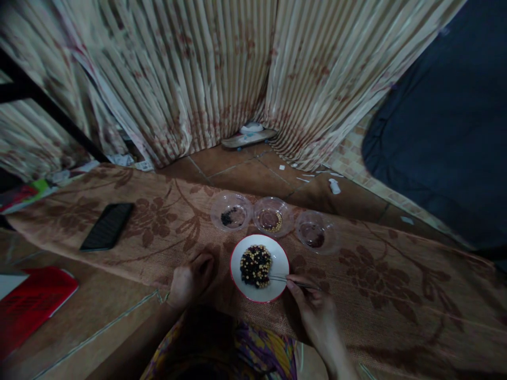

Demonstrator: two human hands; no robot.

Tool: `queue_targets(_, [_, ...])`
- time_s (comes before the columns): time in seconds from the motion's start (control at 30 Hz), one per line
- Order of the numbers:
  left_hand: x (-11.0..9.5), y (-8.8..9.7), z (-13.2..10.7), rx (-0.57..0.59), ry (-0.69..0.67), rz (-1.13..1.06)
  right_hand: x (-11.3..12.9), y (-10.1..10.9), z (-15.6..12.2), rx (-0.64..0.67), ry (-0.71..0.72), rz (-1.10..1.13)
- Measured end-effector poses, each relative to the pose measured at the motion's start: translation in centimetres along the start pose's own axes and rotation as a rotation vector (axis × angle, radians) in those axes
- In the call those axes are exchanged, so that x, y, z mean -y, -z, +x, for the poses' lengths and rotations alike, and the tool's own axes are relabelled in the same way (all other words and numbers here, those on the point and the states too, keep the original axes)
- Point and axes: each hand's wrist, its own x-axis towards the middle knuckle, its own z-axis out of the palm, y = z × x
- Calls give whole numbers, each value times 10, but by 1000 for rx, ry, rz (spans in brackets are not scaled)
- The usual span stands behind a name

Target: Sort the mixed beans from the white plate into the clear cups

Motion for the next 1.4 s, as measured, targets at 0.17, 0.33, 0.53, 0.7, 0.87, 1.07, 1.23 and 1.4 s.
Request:
queue_targets(0.17, [-1,1,0,6,4,22,-2,-2,1,-4,4,-15])
queue_targets(0.33, [0,1,0,-14,-18,2,1,-2,0,3,15,-27])
queue_targets(0.53, [-3,5,0,-6,-24,-9,-3,-2,1,2,9,-17])
queue_targets(0.7, [-5,6,1,14,5,12,-9,-1,2,-23,-18,-31])
queue_targets(0.87, [-4,4,0,19,12,12,-6,0,1,-6,-5,-55])
queue_targets(1.07, [-3,4,1,20,8,-1,-4,-1,1,-31,-4,-54])
queue_targets(1.23, [-2,3,1,16,9,0,-2,-1,0,-38,-11,-63])
queue_targets(1.4, [0,1,1,15,7,-25,3,1,-2,-78,5,-46])
